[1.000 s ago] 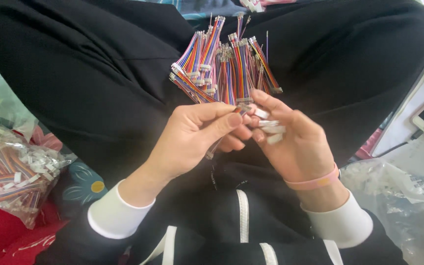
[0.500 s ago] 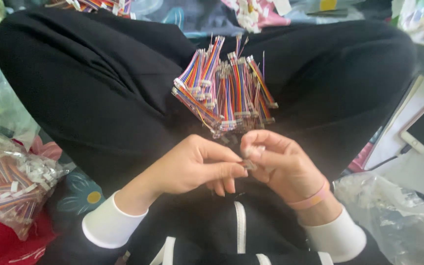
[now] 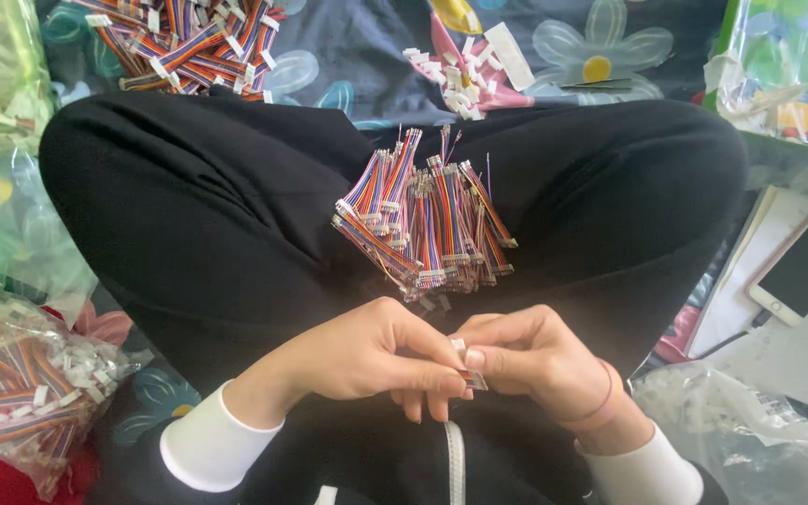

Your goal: Inspecting the connectors of multi-colored ribbon cables from a large bundle

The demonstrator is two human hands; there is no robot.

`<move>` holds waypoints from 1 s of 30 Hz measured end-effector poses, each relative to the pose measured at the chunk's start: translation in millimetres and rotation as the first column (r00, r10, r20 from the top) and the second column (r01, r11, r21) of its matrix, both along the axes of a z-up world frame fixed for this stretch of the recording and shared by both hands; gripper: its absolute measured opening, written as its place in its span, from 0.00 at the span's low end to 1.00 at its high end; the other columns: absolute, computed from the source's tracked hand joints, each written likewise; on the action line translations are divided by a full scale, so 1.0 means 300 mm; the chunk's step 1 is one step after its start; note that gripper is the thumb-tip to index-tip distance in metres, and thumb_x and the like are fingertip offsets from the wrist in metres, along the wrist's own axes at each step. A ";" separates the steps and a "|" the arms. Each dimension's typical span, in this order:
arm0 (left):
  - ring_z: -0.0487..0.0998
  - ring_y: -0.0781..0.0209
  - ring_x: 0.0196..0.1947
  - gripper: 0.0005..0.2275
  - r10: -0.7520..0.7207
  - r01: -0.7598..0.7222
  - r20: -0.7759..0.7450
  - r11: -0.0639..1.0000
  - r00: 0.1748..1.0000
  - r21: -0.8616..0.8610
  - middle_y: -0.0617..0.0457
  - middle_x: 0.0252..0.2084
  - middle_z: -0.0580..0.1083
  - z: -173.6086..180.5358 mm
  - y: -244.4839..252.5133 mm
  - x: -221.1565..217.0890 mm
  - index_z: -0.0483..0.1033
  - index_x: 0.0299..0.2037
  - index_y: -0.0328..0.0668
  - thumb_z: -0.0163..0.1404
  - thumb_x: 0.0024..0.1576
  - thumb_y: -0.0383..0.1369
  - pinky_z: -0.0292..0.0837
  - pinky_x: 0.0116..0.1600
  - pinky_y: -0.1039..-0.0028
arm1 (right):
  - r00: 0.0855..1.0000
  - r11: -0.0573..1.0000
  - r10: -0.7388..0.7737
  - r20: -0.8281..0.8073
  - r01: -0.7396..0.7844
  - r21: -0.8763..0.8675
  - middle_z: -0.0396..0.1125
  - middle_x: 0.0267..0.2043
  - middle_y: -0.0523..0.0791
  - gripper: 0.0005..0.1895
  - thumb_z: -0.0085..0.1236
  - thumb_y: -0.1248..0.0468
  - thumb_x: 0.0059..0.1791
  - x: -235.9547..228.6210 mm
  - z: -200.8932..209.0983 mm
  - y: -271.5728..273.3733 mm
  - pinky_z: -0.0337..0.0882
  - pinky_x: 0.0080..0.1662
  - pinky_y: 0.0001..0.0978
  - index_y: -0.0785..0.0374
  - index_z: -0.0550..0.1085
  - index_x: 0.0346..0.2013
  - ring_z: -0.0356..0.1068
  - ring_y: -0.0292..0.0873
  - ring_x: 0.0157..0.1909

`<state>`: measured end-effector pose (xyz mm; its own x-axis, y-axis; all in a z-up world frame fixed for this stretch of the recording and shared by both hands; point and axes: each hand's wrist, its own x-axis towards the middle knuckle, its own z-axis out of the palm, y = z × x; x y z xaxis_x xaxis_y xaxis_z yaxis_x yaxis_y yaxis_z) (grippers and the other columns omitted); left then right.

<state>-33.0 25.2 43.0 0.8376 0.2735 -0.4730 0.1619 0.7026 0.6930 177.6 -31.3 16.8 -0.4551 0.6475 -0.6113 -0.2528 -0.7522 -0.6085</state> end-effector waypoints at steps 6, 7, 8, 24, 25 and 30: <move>0.72 0.63 0.13 0.07 0.001 -0.008 -0.224 1.000 0.975 -0.028 0.42 0.20 0.76 0.030 0.068 0.017 0.79 0.27 0.26 0.53 0.48 0.28 0.65 0.19 0.83 | 0.969 0.961 -0.246 -0.032 0.240 -0.137 0.67 0.21 0.49 0.08 0.53 0.75 0.43 0.038 -0.040 -0.007 0.46 0.19 0.19 0.78 0.75 0.33 0.50 0.31 0.16; 0.72 0.63 0.13 0.07 -0.004 -0.004 -0.225 0.999 0.974 -0.036 0.42 0.20 0.76 0.028 0.073 0.020 0.79 0.27 0.26 0.53 0.48 0.28 0.65 0.19 0.83 | 0.968 0.959 -0.250 -0.031 0.243 -0.146 0.67 0.21 0.49 0.08 0.53 0.75 0.43 0.041 -0.041 -0.006 0.46 0.19 0.19 0.78 0.75 0.33 0.50 0.31 0.16; 0.72 0.63 0.13 0.08 -0.005 -0.005 -0.256 0.999 0.967 -0.037 0.42 0.19 0.76 0.027 0.078 0.023 0.78 0.27 0.26 0.54 0.47 0.28 0.64 0.18 0.83 | 0.968 0.961 -0.249 -0.031 0.243 -0.133 0.65 0.20 0.48 0.08 0.54 0.74 0.42 0.044 -0.040 -0.006 0.46 0.19 0.19 0.78 0.75 0.33 0.50 0.32 0.16; 0.71 0.63 0.10 0.10 0.013 -0.027 -0.212 0.998 0.977 -0.061 0.40 0.17 0.75 -0.015 0.091 0.024 0.77 0.26 0.24 0.53 0.49 0.29 0.61 0.15 0.85 | 0.972 0.971 -0.234 0.002 0.233 -0.046 0.62 0.18 0.46 0.09 0.53 0.76 0.41 0.038 -0.014 0.012 0.45 0.20 0.19 0.78 0.75 0.35 0.50 0.32 0.17; 0.71 0.63 0.10 0.10 0.013 -0.027 -0.213 0.998 0.977 -0.064 0.40 0.17 0.75 -0.005 0.093 0.025 0.77 0.26 0.24 0.53 0.49 0.29 0.61 0.15 0.85 | 0.972 0.971 -0.234 0.001 0.234 -0.049 0.62 0.18 0.46 0.09 0.53 0.76 0.41 0.037 -0.012 0.012 0.45 0.20 0.19 0.78 0.75 0.35 0.50 0.32 0.17; 0.72 0.64 0.14 0.07 -0.015 0.056 -0.382 0.994 0.924 0.097 0.45 0.18 0.76 0.040 0.097 0.044 0.80 0.24 0.25 0.53 0.48 0.26 0.67 0.21 0.83 | 0.967 0.963 -0.254 0.029 0.255 -0.084 0.69 0.26 0.54 0.11 0.56 0.74 0.40 0.032 -0.023 0.011 0.46 0.18 0.19 0.78 0.75 0.36 0.50 0.32 0.15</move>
<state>-19.7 54.2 54.9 0.6106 0.3117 -0.7280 0.4512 0.6185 0.6433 187.3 -28.2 9.9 -0.2704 0.6852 -0.6763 -0.4323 -0.7141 -0.5506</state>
